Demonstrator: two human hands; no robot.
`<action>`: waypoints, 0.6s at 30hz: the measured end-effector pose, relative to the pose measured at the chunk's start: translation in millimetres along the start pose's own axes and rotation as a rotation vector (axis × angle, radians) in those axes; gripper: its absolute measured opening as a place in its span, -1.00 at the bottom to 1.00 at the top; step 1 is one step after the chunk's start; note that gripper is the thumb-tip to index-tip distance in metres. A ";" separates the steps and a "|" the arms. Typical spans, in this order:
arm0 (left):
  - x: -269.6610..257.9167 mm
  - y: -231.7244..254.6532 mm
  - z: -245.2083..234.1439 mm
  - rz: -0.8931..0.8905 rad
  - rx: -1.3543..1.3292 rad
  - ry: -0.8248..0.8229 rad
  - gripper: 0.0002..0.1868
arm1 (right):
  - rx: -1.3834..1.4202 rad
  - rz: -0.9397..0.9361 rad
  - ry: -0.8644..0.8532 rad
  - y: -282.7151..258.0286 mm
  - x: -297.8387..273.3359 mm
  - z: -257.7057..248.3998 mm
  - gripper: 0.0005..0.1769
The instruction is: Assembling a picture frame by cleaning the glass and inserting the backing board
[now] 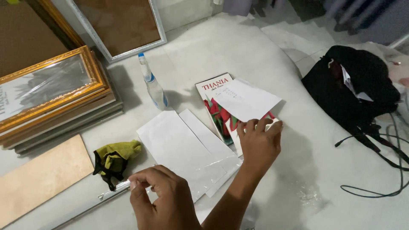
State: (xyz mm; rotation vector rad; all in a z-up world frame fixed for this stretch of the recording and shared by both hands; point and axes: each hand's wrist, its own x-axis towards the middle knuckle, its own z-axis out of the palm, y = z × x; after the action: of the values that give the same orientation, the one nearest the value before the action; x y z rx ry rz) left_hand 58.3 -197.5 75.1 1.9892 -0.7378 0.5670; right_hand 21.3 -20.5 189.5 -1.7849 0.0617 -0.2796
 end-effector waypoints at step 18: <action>41.0 -33.1 -101.1 -0.629 -0.929 0.455 -0.49 | -0.087 -0.334 0.181 -21.8 -0.8 -15.8 -0.65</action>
State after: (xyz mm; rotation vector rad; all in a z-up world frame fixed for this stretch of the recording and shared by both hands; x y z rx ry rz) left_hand 100.6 -107.0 130.2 1.0580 -0.0222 0.2022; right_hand 14.7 -30.3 213.7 -1.8493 -0.0981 -0.6877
